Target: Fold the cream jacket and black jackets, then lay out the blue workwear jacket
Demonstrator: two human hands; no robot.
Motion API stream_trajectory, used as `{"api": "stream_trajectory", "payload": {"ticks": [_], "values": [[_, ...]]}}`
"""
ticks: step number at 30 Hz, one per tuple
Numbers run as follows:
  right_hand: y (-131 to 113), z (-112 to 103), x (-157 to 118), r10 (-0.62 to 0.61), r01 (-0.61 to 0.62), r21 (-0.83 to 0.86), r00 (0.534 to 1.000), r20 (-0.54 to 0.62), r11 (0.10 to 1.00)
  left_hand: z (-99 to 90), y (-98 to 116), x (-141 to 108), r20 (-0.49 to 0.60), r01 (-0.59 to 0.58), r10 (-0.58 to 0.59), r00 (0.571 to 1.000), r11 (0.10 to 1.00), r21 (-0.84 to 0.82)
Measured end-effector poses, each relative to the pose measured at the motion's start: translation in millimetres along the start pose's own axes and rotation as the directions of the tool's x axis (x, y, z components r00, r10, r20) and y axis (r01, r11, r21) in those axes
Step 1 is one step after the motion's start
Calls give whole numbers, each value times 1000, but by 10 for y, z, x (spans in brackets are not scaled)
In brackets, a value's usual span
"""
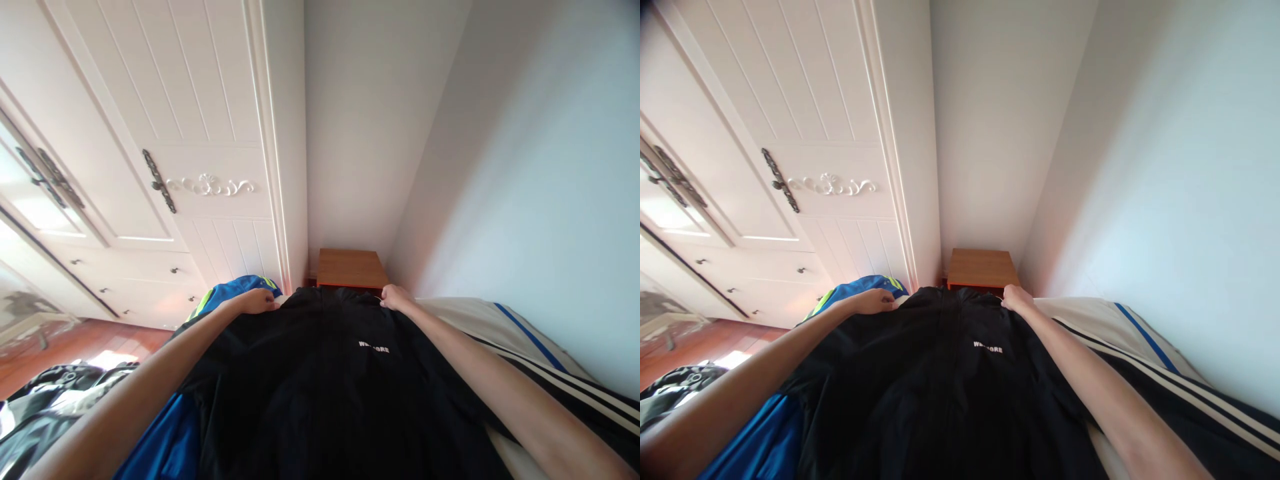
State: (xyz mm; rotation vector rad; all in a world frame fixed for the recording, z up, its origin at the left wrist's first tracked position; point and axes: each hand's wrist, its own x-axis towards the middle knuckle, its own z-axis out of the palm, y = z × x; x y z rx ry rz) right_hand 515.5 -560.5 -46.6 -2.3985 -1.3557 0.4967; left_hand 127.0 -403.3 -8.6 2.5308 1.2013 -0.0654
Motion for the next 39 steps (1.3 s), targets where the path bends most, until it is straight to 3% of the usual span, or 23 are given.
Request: {"api": "stream_trajectory", "payload": {"ticks": [3, 7, 10, 13, 17, 21, 26, 28, 31, 35, 36, 37, 39], "values": [[-440, 71, -105, -181, 177, -57, 979, -89, 983, -104, -83, -61, 73, -12, 12, 997, 1000, -1], [-1278, 422, -168, -434, 434, -30, 900, -24, 901, -173, -185, -82, 73, 56, -56, 996, 998, 4], [-1802, 739, -73, -436, 436, -9, 899, 40, 900, -211, -262, -95, 86, 121, -122, 989, 993, 9], [-2059, 962, 96, -351, 355, -11, 928, 124, 935, -217, -313, -147, 51, 162, -161, 986, 987, -9], [-2082, 1054, 288, -308, 311, 8, 939, 151, 951, -159, -351, -274, -63, 223, -226, 972, 973, -53], [-2007, 1095, 368, -266, 265, 35, 963, 41, 964, -36, -369, -406, -133, 280, -288, 948, 957, -74], [-1964, 1300, 291, -248, 251, 31, 965, -84, 967, 106, -282, -505, -183, 349, -351, 918, 936, -45], [-1970, 1332, 207, -310, 316, 18, 940, -140, 949, 93, -233, -548, -223, 342, -340, 914, 939, -28], [-1975, 1264, 24, -472, 481, -15, 856, -211, 877, -7, -239, -677, -302, 278, -260, 917, 961, 15], [-1848, 1166, -244, -673, 677, -75, 703, -230, 732, -115, -501, -1029, -385, 141, -98, 918, 986, 84], [-1782, 1174, -284, -694, 691, -102, 687, -216, 716, -109, -600, -1137, -388, 109, -72, 919, 991, 76], [-1709, 1197, -304, -694, 683, -128, 695, -192, 719, -87, -703, -1242, -377, 75, -47, 925, 996, 58], [-1559, 1269, -280, -636, 616, -163, 761, -128, 771, 3, -895, -1421, -310, 10, -8, 951, 1000, 7]]}}
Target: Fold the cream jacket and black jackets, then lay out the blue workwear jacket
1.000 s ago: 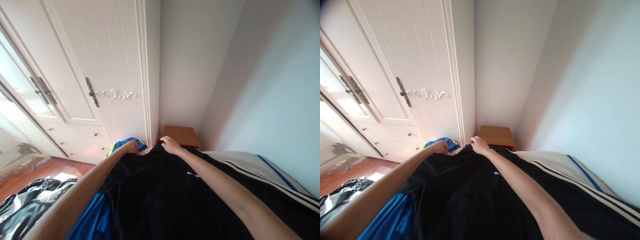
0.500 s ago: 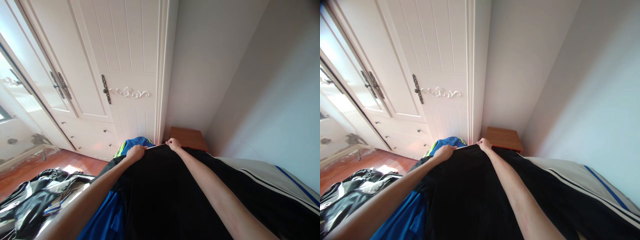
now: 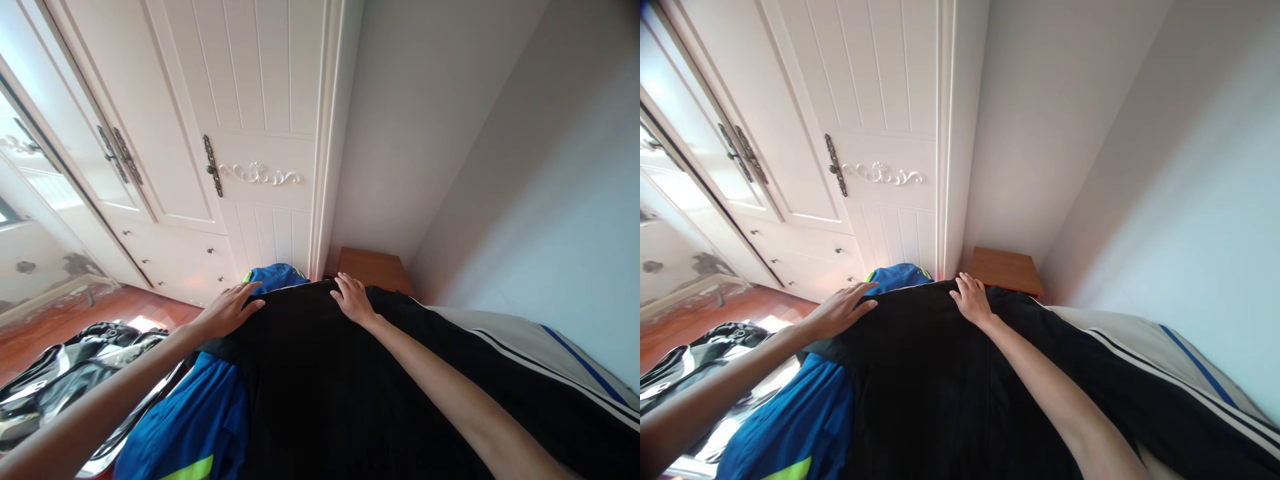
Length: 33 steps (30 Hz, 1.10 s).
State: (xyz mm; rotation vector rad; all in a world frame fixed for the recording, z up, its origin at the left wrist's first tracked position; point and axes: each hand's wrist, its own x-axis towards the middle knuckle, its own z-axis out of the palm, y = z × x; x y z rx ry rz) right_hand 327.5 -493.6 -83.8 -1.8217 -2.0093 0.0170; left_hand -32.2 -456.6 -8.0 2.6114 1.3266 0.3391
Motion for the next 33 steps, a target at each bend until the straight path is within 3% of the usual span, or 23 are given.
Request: {"api": "stream_trajectory", "payload": {"ticks": [4, 8, 11, 15, 19, 22, 24, 26, 29, 33], "values": [[245, 138, 9, 131, -130, -10, 986, 104, 991, 187, -233, -204, 90, 41, -31, 996, 992, -120], [370, 41, -46, 80, -78, -18, 986, 147, 997, 294, -285, -184, 4, 73, -73, 997, 982, -177], [483, -146, -333, 4, 2, -38, 987, 158, 999, 245, -308, -137, -72, 75, -88, 993, 983, -167], [850, -486, -887, -37, 57, -95, 981, 193, 994, 123, -378, -45, -11, 145, -150, 989, 968, -203], [1397, -897, -1351, 137, -97, -221, 976, 172, 970, 52, -418, 81, 16, 154, -154, 988, 976, -154], [1696, -1142, -1573, 302, -253, -302, 945, 128, 919, 16, -335, 125, 36, 180, -178, 983, 983, -38], [1754, -1228, -1641, 357, -310, -328, 929, 95, 892, -7, -160, 124, -28, 136, -135, 990, 989, 55], [1666, -1233, -1635, 350, -309, -334, 934, 67, 890, -10, 145, 128, -111, 12, 1, 994, 993, 116], [1277, -1071, -1493, 252, -223, -318, 966, 54, 922, 100, 799, 222, -95, -214, 227, 969, 968, 129], [644, -644, -1204, -20, 39, -164, 993, 118, 986, 550, 1583, 546, -3, -392, 393, 920, 919, 51]]}}
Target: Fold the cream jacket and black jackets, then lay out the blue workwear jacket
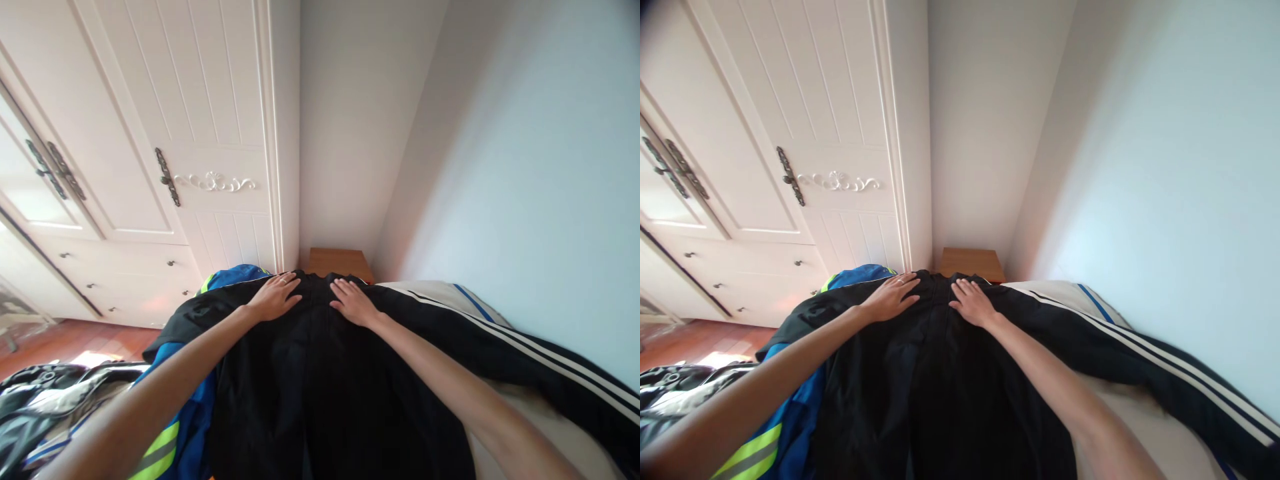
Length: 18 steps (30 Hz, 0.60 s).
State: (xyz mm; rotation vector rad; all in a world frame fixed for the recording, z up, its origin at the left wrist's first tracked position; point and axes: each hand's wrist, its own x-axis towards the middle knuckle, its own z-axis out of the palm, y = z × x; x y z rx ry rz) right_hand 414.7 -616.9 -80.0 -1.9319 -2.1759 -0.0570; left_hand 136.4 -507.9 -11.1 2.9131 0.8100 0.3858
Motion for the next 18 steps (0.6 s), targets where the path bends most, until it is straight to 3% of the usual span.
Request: {"api": "stream_trajectory", "payload": {"ticks": [1, 3, 5, 8, 12, 18], "values": [[-102, 72, 64, -28, 27, 35, 999, 31, 999, 147, 67, 122, 33, -16, 16, 999, 1000, 6], [-147, 178, 121, -36, 31, 62, 997, 73, 998, 444, 91, 279, 95, 67, -71, 993, 997, 45], [10, 212, 81, 8, -13, 58, 996, 94, 998, 700, 14, 316, 135, 178, -185, 973, 982, 66], [437, 152, -65, 116, -123, 49, 986, 117, 991, 941, -128, 245, 110, 227, -230, 967, 973, 36], [850, 13, -88, 220, -235, 64, 959, 177, 970, 1039, -184, 182, 53, 244, -245, 968, 970, 22], [916, 4, 318, 282, -301, 106, 946, 161, 948, 1083, -180, 216, 19, 233, -234, 972, 972, 41]]}}
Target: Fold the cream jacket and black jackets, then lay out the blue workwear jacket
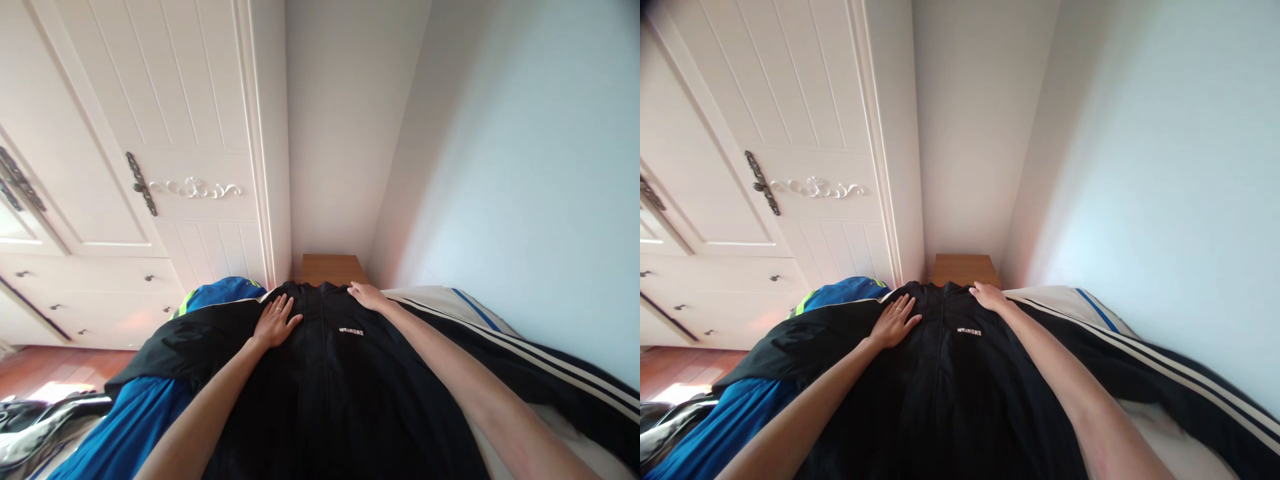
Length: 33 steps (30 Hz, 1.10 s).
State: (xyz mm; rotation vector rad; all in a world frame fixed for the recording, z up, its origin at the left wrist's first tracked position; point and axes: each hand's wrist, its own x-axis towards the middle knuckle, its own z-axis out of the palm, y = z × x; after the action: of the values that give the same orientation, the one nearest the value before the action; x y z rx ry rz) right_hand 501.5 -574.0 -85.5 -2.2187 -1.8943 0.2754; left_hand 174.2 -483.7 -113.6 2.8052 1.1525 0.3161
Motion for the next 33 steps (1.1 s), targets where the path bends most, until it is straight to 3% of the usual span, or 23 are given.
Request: {"api": "stream_trajectory", "payload": {"ticks": [7, 13, 18, 20, 23, 25, 29, 33], "values": [[-35, 332, 41, -23, 23, -12, 999, -34, 1000, 20, -24, -25, -16, -33, 34, 999, 999, 11], [123, 292, 11, 60, -63, -67, 997, -47, 996, -100, 39, -28, -13, -14, 15, 1000, 999, 33], [52, 297, -37, 76, -85, -97, 993, -87, 992, -393, 241, 265, -47, 75, -72, 996, 995, 66], [19, 305, -65, 76, -85, -92, 993, -95, 992, -449, 284, 437, -86, 32, -26, 996, 997, 71], [-2, 307, -109, 76, -82, -69, 993, -89, 994, -371, 242, 634, -79, -114, 120, 990, 991, 69], [-3, 297, -123, 84, -88, -43, 993, -82, 995, -241, 171, 685, -25, -137, 138, 990, 989, 53], [-17, 240, -5, 121, -119, 44, 991, -53, 992, -35, 74, 660, -2, -37, 37, 999, 999, -15], [-83, 172, 330, 173, -162, 192, 984, -39, 968, -79, 48, 763, 57, 72, -66, 996, 990, -118]]}}
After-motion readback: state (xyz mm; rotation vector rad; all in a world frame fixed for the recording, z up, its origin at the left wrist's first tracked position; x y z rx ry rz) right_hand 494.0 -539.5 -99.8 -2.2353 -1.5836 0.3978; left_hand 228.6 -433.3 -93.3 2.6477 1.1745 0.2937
